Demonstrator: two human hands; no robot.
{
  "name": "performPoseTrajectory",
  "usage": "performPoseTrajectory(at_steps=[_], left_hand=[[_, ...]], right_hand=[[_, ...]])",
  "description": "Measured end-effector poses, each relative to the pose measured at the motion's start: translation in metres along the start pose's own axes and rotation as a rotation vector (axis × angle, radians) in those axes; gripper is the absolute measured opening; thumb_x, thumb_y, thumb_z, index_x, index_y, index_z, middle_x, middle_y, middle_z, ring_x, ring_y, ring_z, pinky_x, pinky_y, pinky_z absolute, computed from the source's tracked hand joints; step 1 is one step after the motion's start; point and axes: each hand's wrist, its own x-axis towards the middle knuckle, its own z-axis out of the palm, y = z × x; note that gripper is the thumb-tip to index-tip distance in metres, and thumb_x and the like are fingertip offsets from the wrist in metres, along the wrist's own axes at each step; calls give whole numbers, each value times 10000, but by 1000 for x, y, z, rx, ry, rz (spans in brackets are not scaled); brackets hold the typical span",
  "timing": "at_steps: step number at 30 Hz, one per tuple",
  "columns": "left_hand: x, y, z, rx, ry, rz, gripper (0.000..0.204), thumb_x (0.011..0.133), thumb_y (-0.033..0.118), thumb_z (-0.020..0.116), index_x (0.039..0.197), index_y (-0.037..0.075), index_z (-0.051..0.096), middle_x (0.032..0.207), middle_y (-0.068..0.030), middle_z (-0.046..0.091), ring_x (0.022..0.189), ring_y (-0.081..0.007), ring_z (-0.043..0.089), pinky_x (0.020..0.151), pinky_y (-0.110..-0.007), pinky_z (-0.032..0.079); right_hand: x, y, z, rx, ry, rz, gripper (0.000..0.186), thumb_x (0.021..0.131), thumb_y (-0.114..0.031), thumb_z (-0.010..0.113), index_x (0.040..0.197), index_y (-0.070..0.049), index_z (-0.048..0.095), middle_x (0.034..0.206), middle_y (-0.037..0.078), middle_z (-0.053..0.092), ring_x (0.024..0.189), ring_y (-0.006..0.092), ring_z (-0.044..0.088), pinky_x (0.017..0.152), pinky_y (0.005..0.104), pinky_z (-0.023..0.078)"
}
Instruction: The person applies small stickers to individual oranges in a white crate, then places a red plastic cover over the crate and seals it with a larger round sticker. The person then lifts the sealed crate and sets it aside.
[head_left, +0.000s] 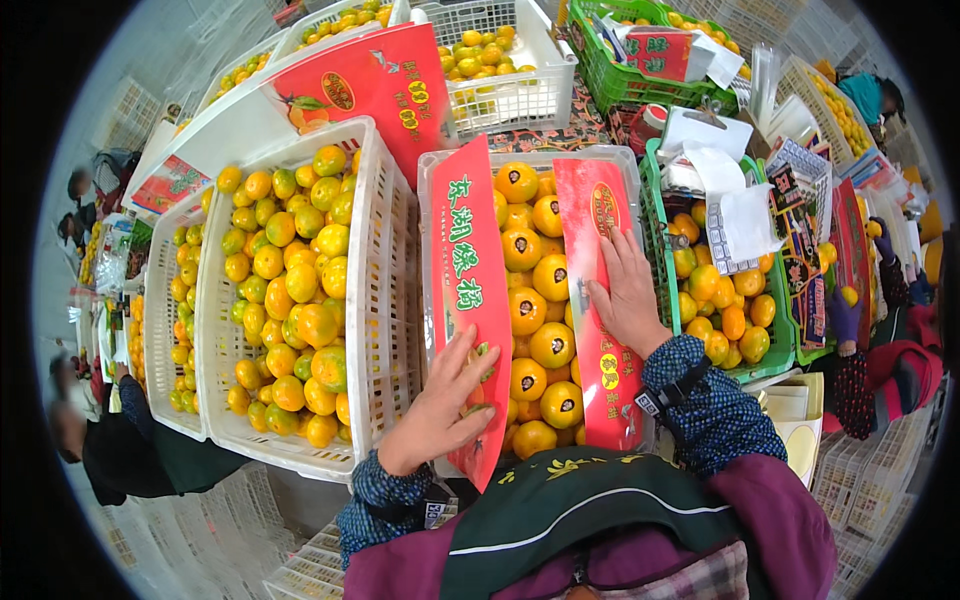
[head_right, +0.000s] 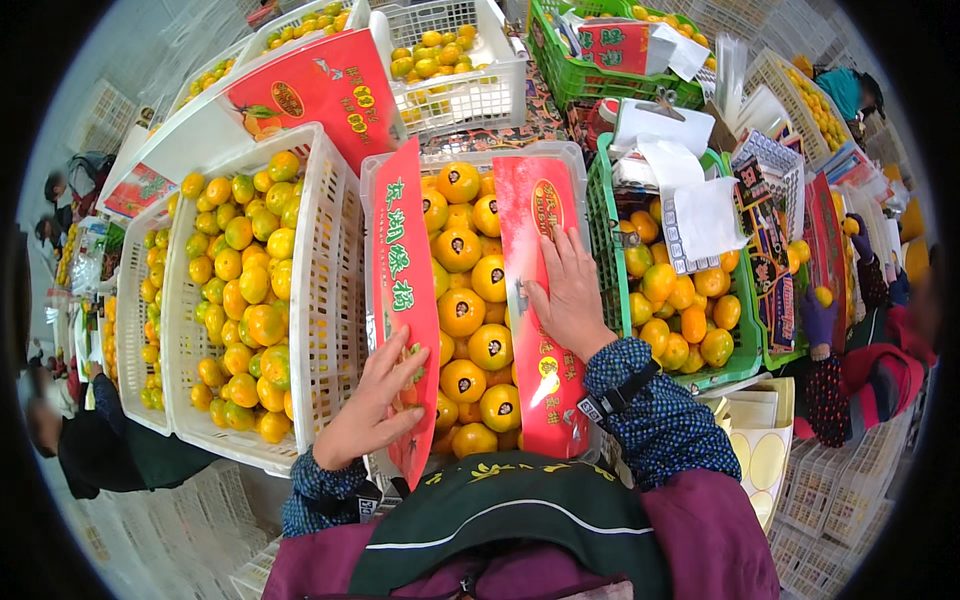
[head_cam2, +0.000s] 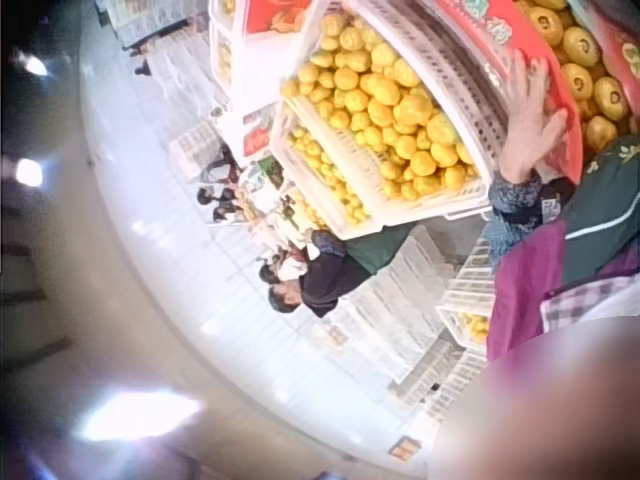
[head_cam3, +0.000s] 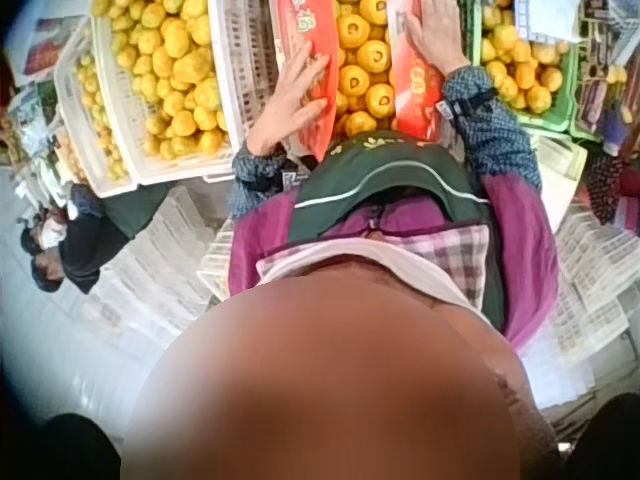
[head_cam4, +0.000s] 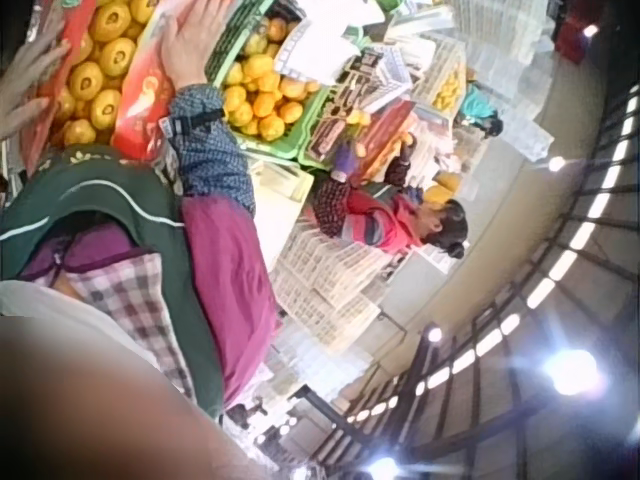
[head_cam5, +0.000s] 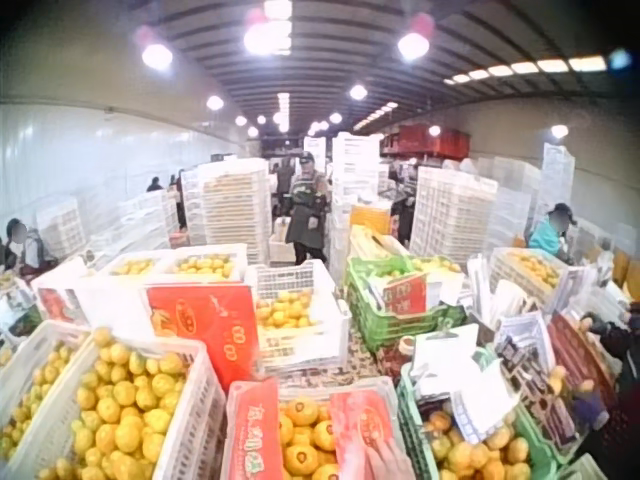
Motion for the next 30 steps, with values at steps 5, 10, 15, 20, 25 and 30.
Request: performPoseTrajectory(at_steps=[5, 10, 15, 20, 25, 30], left_hand=[[-23, 10, 2, 77, -133, -53, 694, 928, 165, 725, 1572, 68, 487, 1701, -223, 298, 1558, -410, 295, 1261, -495, 272], [14, -16, 2, 174, 200, -64, 634, 984, 147, 659, 1570, 23, 451, 1682, -230, 324, 1540, -407, 316, 1253, -499, 284], [92, -45, 8, 447, 299, 30, 676, 995, 211, 668, 1590, 15, 412, 1697, -280, 260, 1569, -484, 227, 1276, -531, 238], [134, -56, 19, 692, 286, 69, 698, 1002, 261, 667, 1603, 25, 403, 1706, -268, 258, 1580, -479, 212, 1282, -556, 214], [164, -65, 20, 779, 299, 83, 706, 1019, 295, 622, 1614, 9, 373, 1709, -259, 261, 1584, -467, 212, 1289, -550, 203], [199, -84, 15, 831, 334, 115, 680, 1095, 359, 491, 1641, -4, 310, 1710, -266, 260, 1589, -453, 218, 1298, -528, 175]], right_hand=[[-2, 1, 2, 23, 7, 28, 759, 981, -337, 681, 1595, -6, 382, 1665, 237, 342, 1566, 438, 281, 1241, 588, 264], [-5, 4, 5, 27, 20, 46, 763, 980, -355, 682, 1599, -23, 386, 1673, 221, 337, 1579, 418, 267, 1246, 595, 259], [-6, 6, 7, 90, 31, 78, 773, 982, -374, 672, 1608, -31, 377, 1682, 202, 332, 1586, 402, 257, 1258, 600, 241], [-6, 5, 5, 46, -11, 89, 742, 995, -401, 636, 1593, -24, 409, 1681, 211, 332, 1593, 398, 239, 1254, 618, 232], [-4, 3, 1, 35, 18, 88, 714, 989, -410, 634, 1560, -19, 459, 1672, 221, 344, 1582, 402, 253, 1231, 618, 259], [-7, 5, 10, -13, 67, 61, 700, 990, -422, 626, 1545, -18, 486, 1655, 217, 374, 1564, 401, 283, 1214, 607, 289]])
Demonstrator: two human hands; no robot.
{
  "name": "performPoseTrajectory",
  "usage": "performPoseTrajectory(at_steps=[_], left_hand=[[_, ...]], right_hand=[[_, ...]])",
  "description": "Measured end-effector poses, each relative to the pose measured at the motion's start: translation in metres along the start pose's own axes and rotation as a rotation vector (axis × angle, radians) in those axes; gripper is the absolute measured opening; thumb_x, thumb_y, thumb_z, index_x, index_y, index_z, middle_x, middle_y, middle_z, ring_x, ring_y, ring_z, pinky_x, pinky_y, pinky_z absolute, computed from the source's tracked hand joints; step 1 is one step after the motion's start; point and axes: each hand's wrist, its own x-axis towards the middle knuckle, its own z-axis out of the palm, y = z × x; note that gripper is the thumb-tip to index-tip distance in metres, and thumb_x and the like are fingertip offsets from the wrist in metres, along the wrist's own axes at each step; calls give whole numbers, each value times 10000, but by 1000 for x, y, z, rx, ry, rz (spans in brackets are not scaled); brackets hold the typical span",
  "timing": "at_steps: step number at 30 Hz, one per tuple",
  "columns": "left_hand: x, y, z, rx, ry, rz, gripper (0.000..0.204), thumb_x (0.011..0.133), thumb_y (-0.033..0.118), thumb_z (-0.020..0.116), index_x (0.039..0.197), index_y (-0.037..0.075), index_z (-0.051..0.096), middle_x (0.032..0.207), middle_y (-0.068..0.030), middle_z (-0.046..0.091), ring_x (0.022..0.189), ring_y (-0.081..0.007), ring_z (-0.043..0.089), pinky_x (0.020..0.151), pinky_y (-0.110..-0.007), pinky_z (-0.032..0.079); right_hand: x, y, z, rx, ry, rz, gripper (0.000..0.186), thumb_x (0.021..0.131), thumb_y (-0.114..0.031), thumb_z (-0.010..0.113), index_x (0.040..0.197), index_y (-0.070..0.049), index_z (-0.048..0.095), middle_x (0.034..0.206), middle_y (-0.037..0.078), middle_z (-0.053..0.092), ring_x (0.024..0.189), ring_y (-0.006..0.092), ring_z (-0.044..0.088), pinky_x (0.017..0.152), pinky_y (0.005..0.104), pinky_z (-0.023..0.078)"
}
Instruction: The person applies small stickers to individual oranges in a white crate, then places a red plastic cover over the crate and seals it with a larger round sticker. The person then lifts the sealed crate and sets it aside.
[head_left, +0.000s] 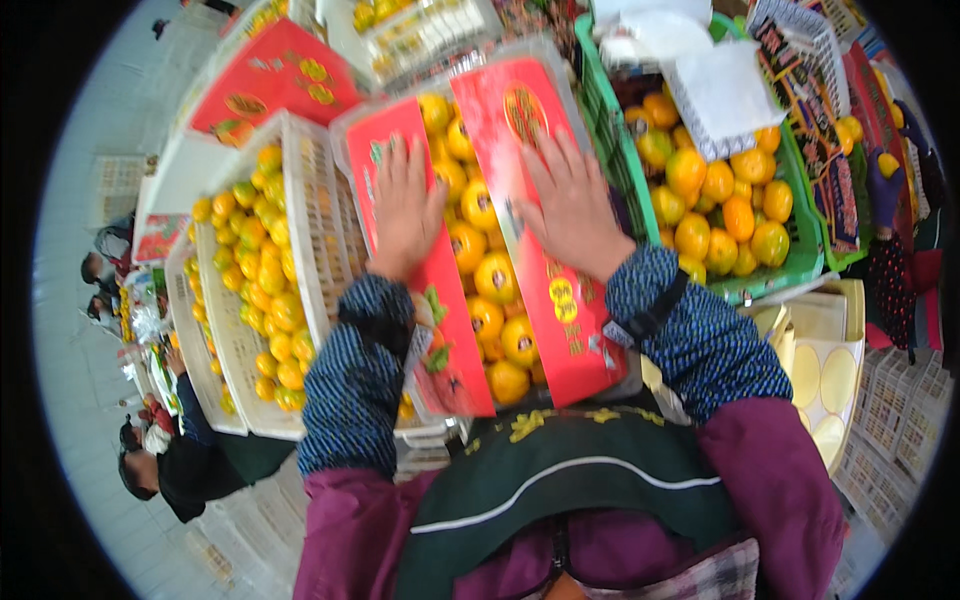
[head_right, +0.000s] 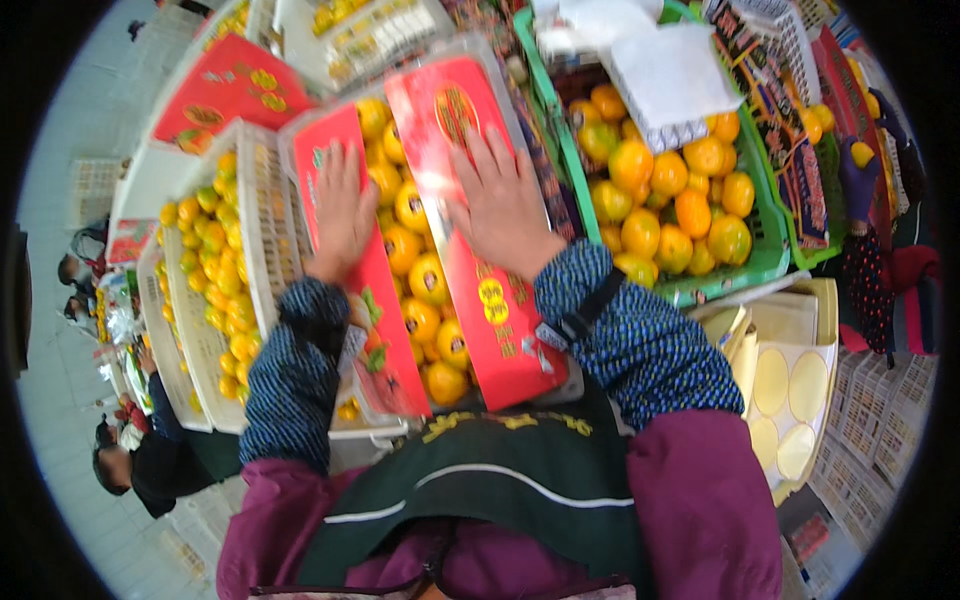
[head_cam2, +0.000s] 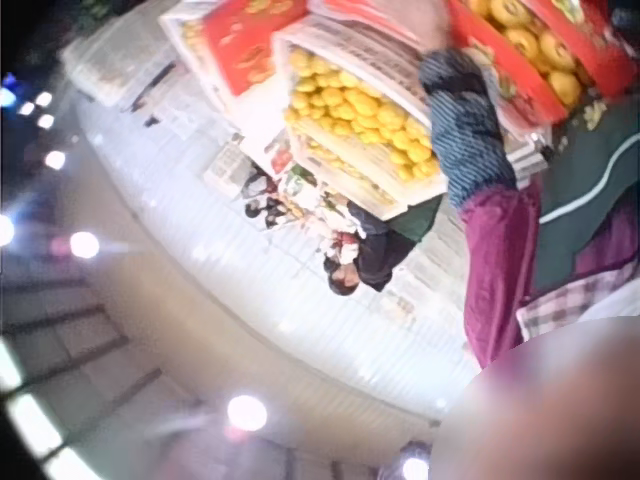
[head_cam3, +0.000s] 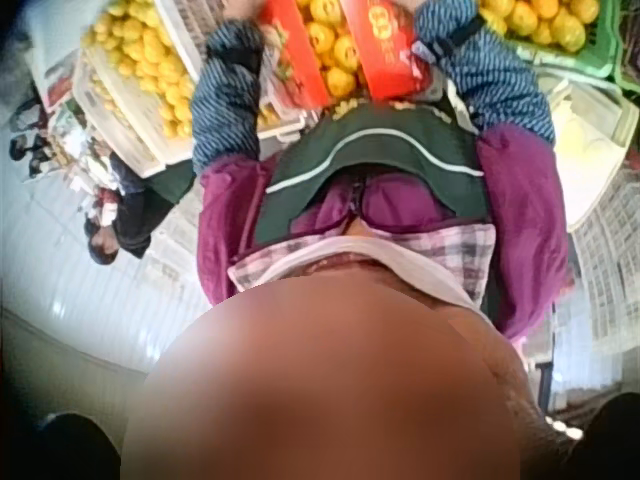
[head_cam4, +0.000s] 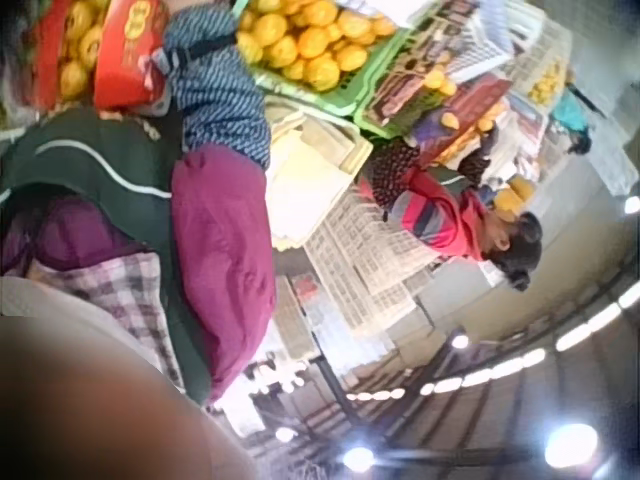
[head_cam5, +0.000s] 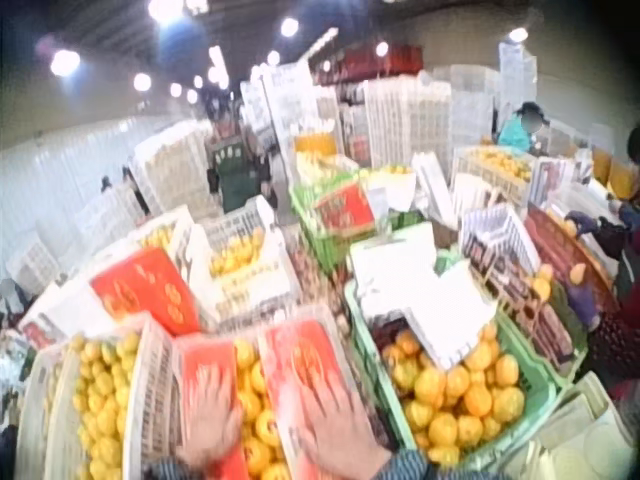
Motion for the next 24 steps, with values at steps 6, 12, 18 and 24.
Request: performPoseTrajectory(at_steps=[6, 12, 18, 24], left_hand=[[20, -7, 22, 33, 78, -14, 739, 1072, 506, 498, 1633, 45, 361, 1699, -266, 289, 1575, -463, 244, 1275, -565, 203], [25, 5, 14, -125, 172, 100, 741, 1052, 506, 544, 1635, 80, 377, 1710, -228, 292, 1578, -459, 239, 1271, -578, 217], [25, 35, 17, -111, 117, 322, 586, 1036, 459, 601, 1564, 213, 537, 1693, -205, 344, 1556, -458, 294, 1273, -548, 229], [27, 37, 15, -41, 99, 331, 550, 1035, 485, 596, 1528, 240, 576, 1670, -196, 388, 1547, -455, 313, 1273, -558, 220]], right_hand=[[-3, 4, 13, -65, 27, -18, 697, 1011, -454, 590, 1573, -61, 469, 1657, 199, 389, 1565, 395, 285, 1215, 620, 292], [0, 0, 14, -138, 22, 14, 681, 1023, -460, 565, 1589, -95, 461, 1671, 193, 385, 1566, 379, 313, 1233, 618, 262], [-3, 3, 23, -144, 80, 20, 663, 1034, -479, 540, 1595, -132, 466, 1669, 163, 397, 1577, 352, 304, 1247, 606, 248], [-36, -14, 4, -120, 162, 37, 661, 1010, -410, 631, 1544, -45, 490, 1619, 201, 425, 1556, 389, 311, 1252, 566, 279]])
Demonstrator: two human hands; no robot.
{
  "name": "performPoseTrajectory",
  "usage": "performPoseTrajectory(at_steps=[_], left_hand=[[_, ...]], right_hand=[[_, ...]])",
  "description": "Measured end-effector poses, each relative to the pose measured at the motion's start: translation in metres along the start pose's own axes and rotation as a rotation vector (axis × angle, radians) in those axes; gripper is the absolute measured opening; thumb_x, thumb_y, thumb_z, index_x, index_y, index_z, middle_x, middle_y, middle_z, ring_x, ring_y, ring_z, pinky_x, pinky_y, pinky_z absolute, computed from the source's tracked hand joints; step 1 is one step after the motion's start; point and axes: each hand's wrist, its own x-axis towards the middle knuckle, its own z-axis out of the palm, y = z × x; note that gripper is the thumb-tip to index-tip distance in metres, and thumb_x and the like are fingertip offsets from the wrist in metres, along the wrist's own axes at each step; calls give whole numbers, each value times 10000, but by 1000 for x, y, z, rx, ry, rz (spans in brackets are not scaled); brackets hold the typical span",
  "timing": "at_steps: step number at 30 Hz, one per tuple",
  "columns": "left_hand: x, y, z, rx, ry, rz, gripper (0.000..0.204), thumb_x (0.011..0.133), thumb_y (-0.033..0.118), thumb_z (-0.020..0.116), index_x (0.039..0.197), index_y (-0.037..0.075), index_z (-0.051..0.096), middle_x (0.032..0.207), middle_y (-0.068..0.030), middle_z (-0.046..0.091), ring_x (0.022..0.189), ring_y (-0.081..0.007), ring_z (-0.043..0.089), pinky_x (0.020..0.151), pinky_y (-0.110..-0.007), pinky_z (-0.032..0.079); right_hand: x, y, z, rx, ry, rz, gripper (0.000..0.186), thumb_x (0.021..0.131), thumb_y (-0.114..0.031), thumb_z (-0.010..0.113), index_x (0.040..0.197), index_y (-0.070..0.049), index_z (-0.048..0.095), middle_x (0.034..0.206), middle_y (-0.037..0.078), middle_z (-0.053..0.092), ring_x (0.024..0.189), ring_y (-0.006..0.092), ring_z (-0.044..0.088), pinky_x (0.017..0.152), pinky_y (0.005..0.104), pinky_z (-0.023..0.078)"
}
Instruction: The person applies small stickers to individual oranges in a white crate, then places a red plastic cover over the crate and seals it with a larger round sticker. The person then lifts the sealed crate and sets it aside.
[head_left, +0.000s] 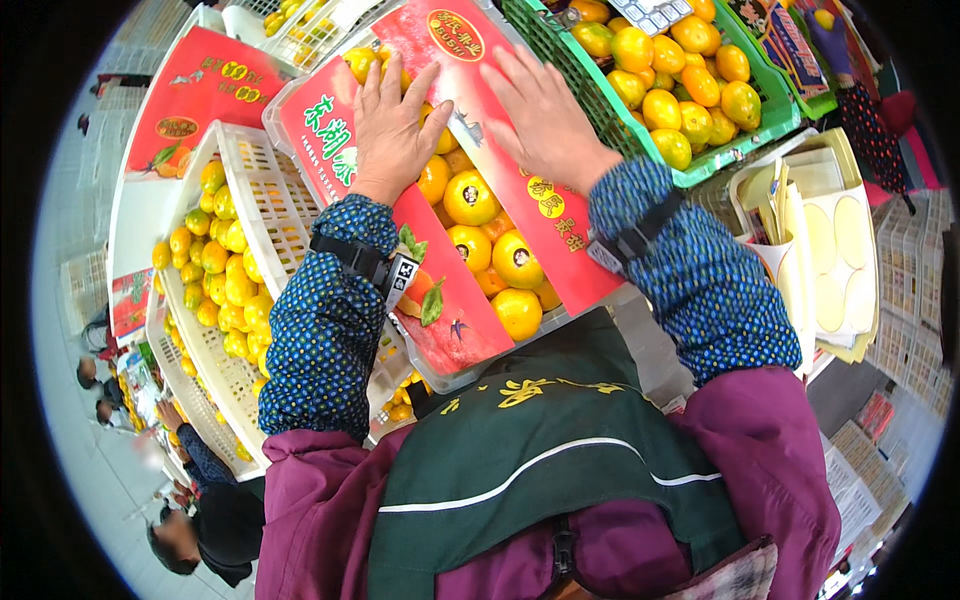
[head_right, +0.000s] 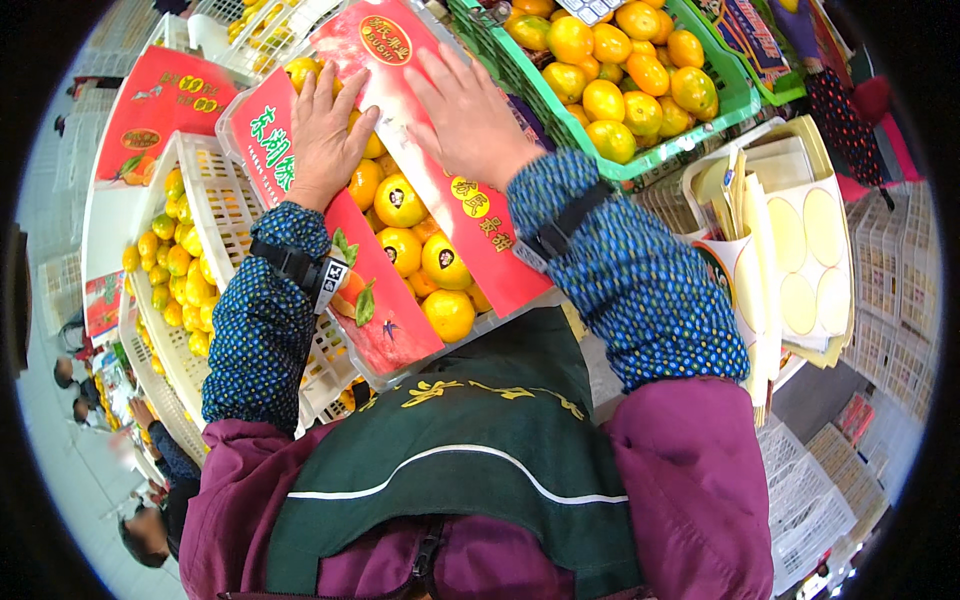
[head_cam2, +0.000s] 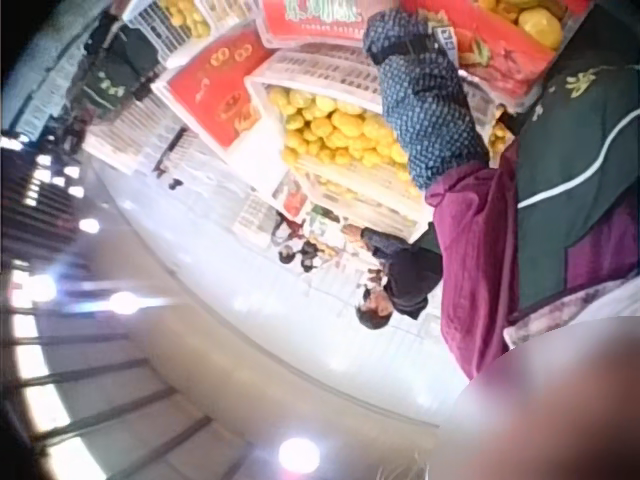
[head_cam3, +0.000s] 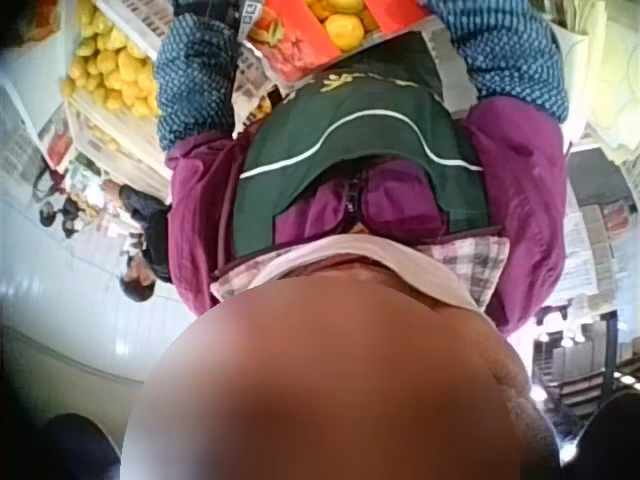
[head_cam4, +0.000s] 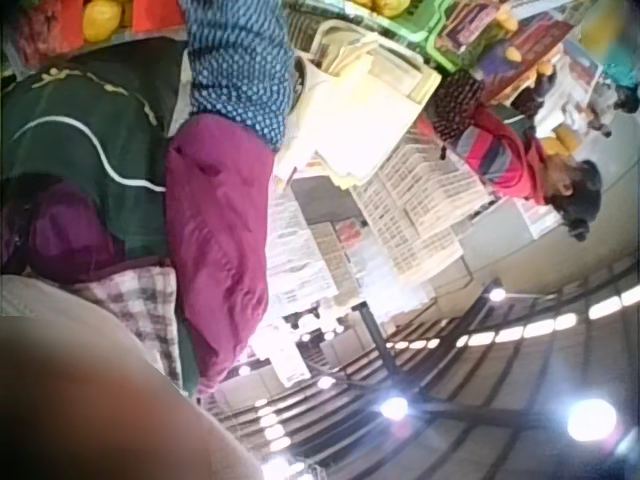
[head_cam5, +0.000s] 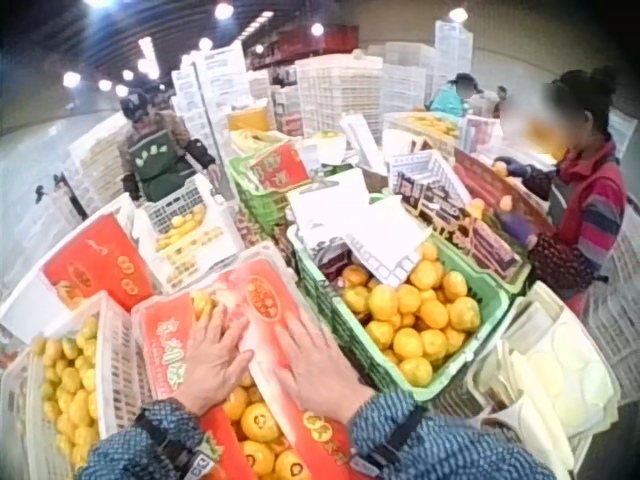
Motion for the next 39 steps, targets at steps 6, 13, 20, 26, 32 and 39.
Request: performPoseTrajectory(at_steps=[6, 13, 20, 26, 32, 39], left_hand=[[-2, -4, 5, -13, 11, 15, 554, 1037, 487, 601, 1530, 237, 568, 1655, -204, 405, 1537, -447, 330, 1261, -550, 249], [-2, -4, 9, -45, 20, 21, 569, 1014, 426, 647, 1535, 217, 554, 1632, -237, 419, 1514, -472, 353, 1253, -562, 268], [-1, 1, 4, -76, 1, 10, 571, 1019, 433, 650, 1534, 209, 553, 1664, -225, 373, 1523, -492, 324, 1248, -588, 254], [-3, -3, 4, -181, 54, 39, 595, 1007, 352, 685, 1554, 177, 534, 1677, -225, 353, 1539, -484, 299, 1260, -560, 255], [14, 12, -28, -425, 100, -23, 647, 1028, 270, 642, 1614, 96, 430, 1713, -248, 270, 1593, -435, 219, 1291, -528, 176], [120, 110, -106, -516, 48, 278, 591, 977, 194, 670, 1530, 46, 521, 1602, -219, 458, 1509, -389, 393, 1239, -481, 308]], right_hand=[[-81, -33, -49, 71, -211, 139, 643, 995, -340, 647, 1551, -62, 483, 1654, 177, 393, 1582, 364, 283, 1266, 595, 255], [-85, -35, -48, 47, -204, 146, 676, 977, -349, 669, 1562, -70, 480, 1664, 178, 385, 1584, 370, 282, 1260, 594, 271], [-115, -54, -70, 201, -136, 256, 623, 984, -313, 675, 1500, -3, 515, 1624, 238, 406, 1554, 415, 324, 1268, 574, 275], [-161, -74, -101, 396, 9, 382, 536, 952, -163, 698, 1439, 12, 560, 1563, 234, 480, 1505, 412, 411, 1233, 508, 352], [-188, -73, -129, 461, 224, 531, 482, 928, -51, 682, 1395, 18, 586, 1484, 227, 566, 1386, 417, 543, 1154, 457, 452], [-213, -28, -154, 499, 325, 646, 434, 917, 12, 664, 1348, 16, 620, 1381, 227, 639, 1254, 414, 629, 1075, 442, 509]])
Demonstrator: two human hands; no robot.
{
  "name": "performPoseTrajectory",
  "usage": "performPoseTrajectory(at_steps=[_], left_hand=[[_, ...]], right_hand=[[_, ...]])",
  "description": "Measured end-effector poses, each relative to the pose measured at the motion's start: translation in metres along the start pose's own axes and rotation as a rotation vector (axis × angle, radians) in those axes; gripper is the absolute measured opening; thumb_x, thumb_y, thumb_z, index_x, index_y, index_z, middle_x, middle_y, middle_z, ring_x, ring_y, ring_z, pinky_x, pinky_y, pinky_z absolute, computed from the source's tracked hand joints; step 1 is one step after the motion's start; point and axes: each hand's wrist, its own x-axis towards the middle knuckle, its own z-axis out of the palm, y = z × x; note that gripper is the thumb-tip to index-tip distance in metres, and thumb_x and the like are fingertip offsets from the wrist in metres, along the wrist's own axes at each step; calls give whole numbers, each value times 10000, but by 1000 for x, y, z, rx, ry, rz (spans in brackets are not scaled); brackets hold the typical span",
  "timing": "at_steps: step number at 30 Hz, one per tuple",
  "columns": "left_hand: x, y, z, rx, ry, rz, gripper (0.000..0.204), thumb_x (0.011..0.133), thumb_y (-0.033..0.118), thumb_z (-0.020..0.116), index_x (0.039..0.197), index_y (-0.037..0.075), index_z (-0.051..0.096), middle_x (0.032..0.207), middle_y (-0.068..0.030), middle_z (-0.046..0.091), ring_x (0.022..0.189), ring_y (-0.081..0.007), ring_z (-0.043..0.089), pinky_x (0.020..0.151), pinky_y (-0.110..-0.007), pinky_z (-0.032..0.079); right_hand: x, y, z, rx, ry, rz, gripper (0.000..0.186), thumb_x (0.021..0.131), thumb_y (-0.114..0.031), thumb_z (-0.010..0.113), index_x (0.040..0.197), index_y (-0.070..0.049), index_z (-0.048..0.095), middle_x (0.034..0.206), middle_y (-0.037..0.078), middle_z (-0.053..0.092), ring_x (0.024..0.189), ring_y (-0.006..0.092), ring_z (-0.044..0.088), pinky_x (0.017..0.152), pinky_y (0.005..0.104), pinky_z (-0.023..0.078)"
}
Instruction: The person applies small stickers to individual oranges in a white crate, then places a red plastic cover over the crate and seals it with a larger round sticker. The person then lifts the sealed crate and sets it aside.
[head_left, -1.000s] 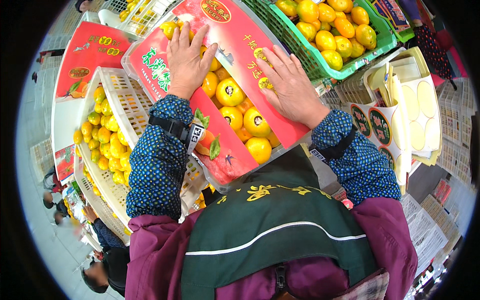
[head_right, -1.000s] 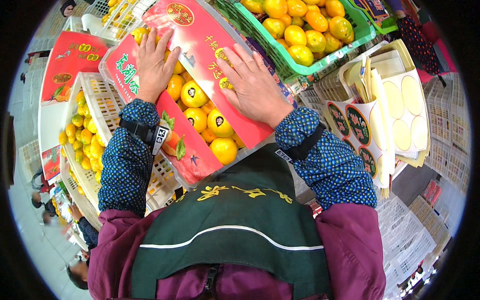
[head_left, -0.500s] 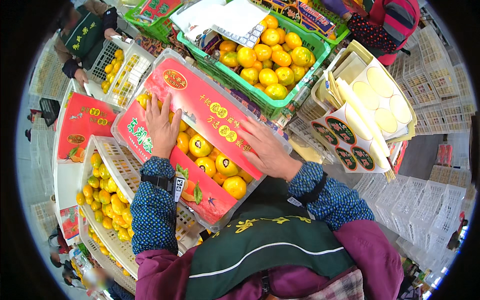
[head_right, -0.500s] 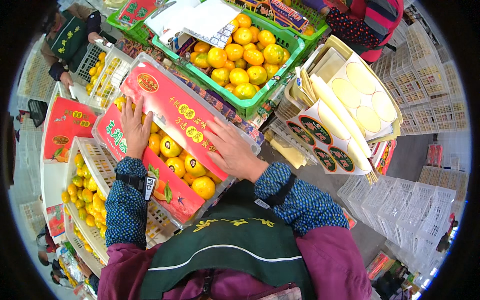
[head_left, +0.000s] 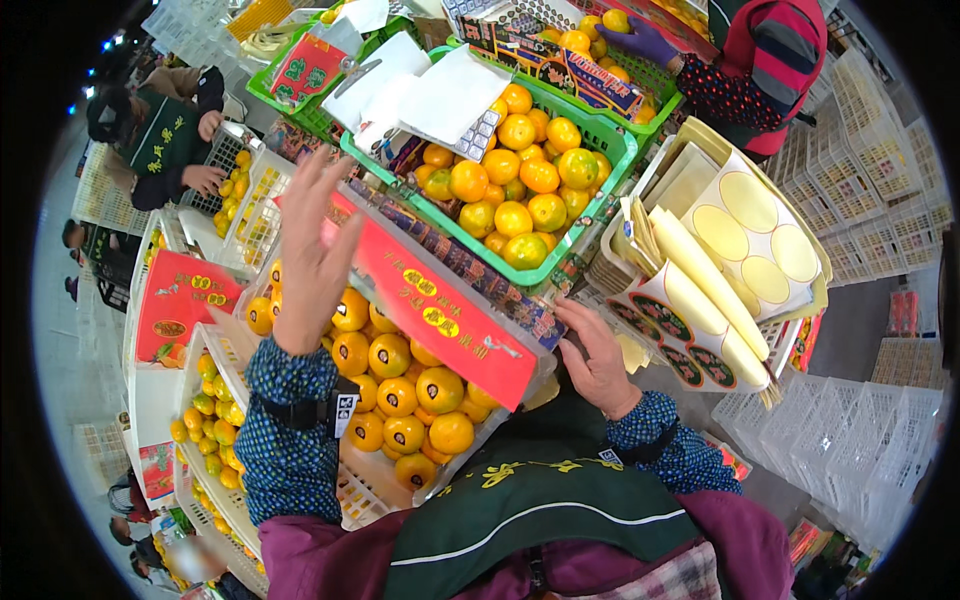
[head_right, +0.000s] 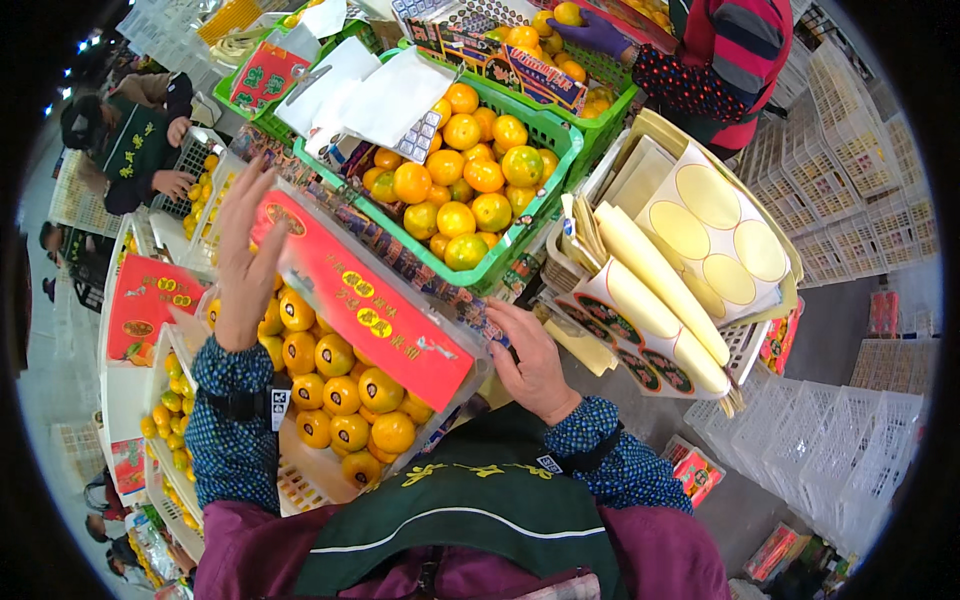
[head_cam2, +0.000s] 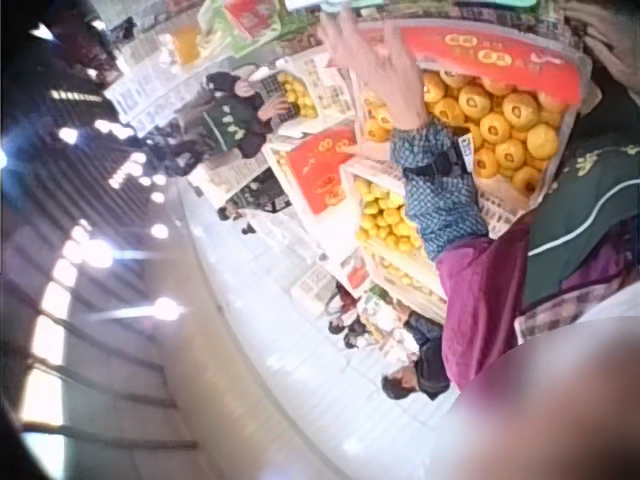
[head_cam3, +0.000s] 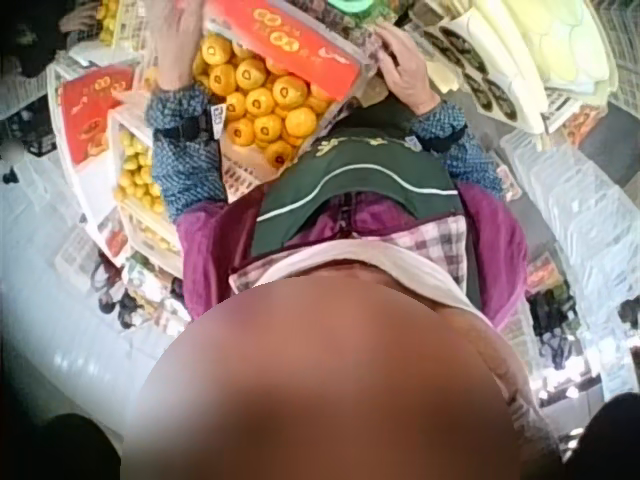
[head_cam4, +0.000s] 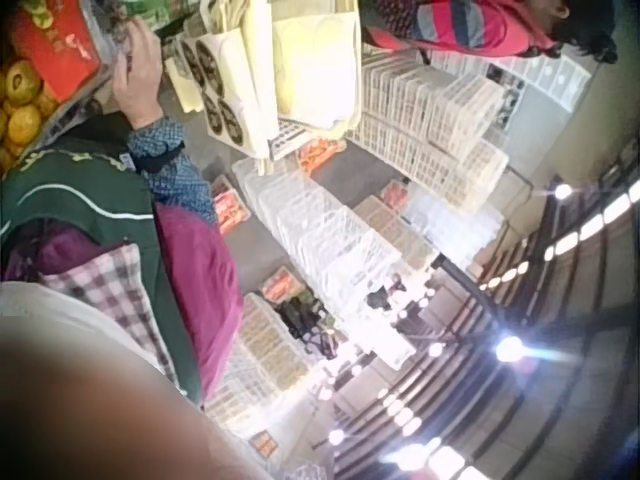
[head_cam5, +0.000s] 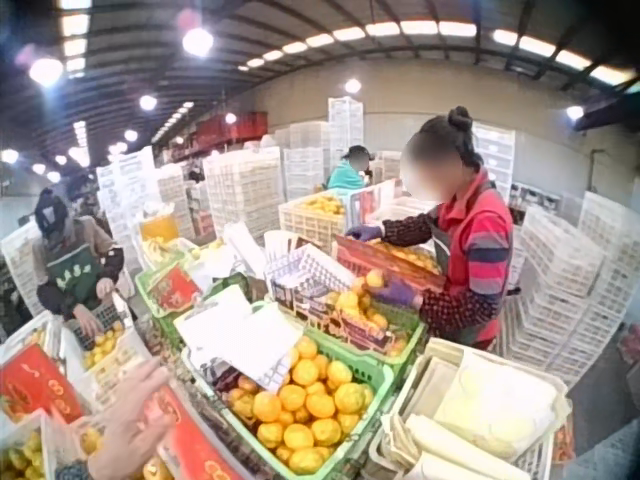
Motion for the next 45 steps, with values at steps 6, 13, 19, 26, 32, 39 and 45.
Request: performPoseTrajectory(at_steps=[6, 13, 19, 26, 32, 39, 45], left_hand=[[119, 14, 107, 85, -279, 86, 547, 912, 208, 709, 1406, 2, 594, 1346, -235, 642, 1281, -435, 566, 1115, -486, 459], [195, -35, 220, 270, -352, -172, 468, 878, 272, 702, 1263, 5, 696, 1188, -250, 697, 1099, -431, 672, 960, -496, 550], [214, -51, 240, 188, -312, -337, 307, 881, 218, 705, 1097, 2, 725, 974, -233, 711, 878, -397, 710, 822, -439, 565], [213, 59, 180, -892, -156, -567, 162, 987, 88, 682, 1129, 9, 679, 1013, -17, 712, 869, -96, 648, 810, -268, 533], [168, 160, 167, -1169, -246, -514, 263, 986, 40, 672, 1243, -9, 645, 1135, -54, 730, 1011, -108, 679, 902, -306, 554], [131, 184, 180, -1092, -406, -533, 272, 983, 13, 672, 1255, 0, 667, 1147, -31, 718, 1035, -107, 671, 904, -298, 562], [125, 175, 156, -874, -438, -471, 221, 990, 47, 666, 1202, -15, 685, 1075, -28, 728, 962, -103, 674, 854, -290, 560]], right_hand=[[17, 27, -41, 92, -173, 37, 368, 934, -33, 685, 1301, -21, 664, 1264, 205, 697, 1130, 389, 695, 962, 417, 574], [41, 50, -88, 168, -340, 58, 348, 960, -109, 672, 1296, -21, 658, 1198, 205, 702, 1098, 397, 694, 937, 445, 576], [60, 62, -110, 246, -406, 70, 353, 983, -128, 649, 1320, -25, 644, 1231, 198, 688, 1100, 391, 689, 925, 444, 574], [109, 36, -146, 339, -389, 81, 343, 1013, -136, 632, 1335, -19, 628, 1232, 183, 675, 1113, 369, 677, 951, 407, 559], [175, 7, -172, 164, -24, 7, 405, 973, -110, 650, 1359, -1, 593, 1267, 149, 657, 1174, 274, 656, 984, 387, 533], [210, -8, -150, 205, 71, -1, 281, 921, -105, 705, 1175, -5, 635, 1085, 167, 664, 988, 353, 687, 865, 411, 555], [208, -11, -137, 176, 72, -81, 180, 948, -57, 688, 1118, -7, 654, 999, 155, 670, 875, 313, 699, 778, 378, 565]])
